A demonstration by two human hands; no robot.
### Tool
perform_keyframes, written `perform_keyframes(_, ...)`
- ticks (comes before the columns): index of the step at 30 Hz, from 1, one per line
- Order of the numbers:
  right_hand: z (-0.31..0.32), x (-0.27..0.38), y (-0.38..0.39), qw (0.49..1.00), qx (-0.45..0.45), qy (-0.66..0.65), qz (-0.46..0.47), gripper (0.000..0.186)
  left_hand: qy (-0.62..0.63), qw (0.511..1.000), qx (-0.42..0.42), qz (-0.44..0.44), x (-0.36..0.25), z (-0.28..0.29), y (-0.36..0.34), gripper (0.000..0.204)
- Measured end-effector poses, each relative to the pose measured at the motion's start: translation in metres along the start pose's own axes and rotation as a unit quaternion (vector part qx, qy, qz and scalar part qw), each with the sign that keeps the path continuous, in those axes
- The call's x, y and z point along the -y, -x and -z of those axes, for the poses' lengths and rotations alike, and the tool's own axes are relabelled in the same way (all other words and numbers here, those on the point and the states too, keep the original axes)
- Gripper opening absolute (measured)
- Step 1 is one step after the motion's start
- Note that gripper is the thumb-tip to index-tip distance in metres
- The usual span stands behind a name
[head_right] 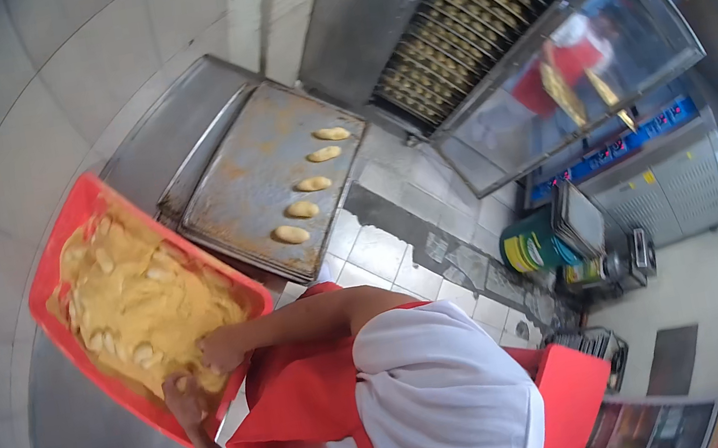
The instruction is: The person coats dough pieces in yellow powder, places them onto metal trays, and slides the trays into a large industrial oven rack.
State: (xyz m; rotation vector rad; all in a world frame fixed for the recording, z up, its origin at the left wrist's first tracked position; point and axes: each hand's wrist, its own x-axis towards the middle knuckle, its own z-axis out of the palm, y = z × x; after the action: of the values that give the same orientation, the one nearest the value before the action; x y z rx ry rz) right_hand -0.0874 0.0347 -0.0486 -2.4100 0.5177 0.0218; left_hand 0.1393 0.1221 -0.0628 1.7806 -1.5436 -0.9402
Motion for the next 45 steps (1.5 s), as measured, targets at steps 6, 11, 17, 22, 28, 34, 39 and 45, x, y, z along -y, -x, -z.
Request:
perform_keyframes(6, -0.007, 0.006, -0.023, 0.987, 0.127, 0.089, -0.032, 0.025, 0.395, 0.909, -0.059, 0.118, -0.019, 0.022, -0.007, 0.037)
perform_keyframes(11, 0.053, 0.008, -0.013, 0.963, -0.096, -0.218, -0.128, 0.033, 0.532, 0.815, -0.119, 0.197, -0.018, 0.038, -0.005, 0.036)
perform_keyframes(17, 0.089, 0.004, -0.077, 0.970, -0.208, -0.052, -0.117, 0.026, 0.719, 0.675, -0.119, 0.115, 0.003, 0.056, 0.023, 0.034)
perform_keyframes(22, 0.081, 0.030, -0.167, 0.977, -0.063, -0.016, -0.203, 0.019, 0.663, 0.710, -0.182, 0.150, -0.016, 0.047, 0.024, 0.025)
perform_keyframes(28, 0.061, 0.048, -0.144, 0.987, -0.003, 0.093, -0.131, 0.021, 0.628, 0.722, -0.231, 0.172, -0.025, 0.026, 0.015, 0.020)
perform_keyframes(34, 0.135, -0.010, -0.016, 0.959, -0.170, -0.126, -0.188, 0.024, 0.528, 0.809, -0.203, 0.157, -0.120, -0.017, -0.043, 0.027)
perform_keyframes(39, 0.190, -0.135, 0.138, 0.835, -0.387, 0.088, -0.381, 0.031, 0.425, 0.903, -0.002, 0.071, -0.221, -0.119, -0.111, 0.022)
perform_keyframes(45, 0.184, -0.232, 0.211, 0.939, -0.232, -0.051, -0.247, 0.024, -0.106, 0.990, -0.049, -0.077, -0.247, -0.242, -0.177, 0.037)
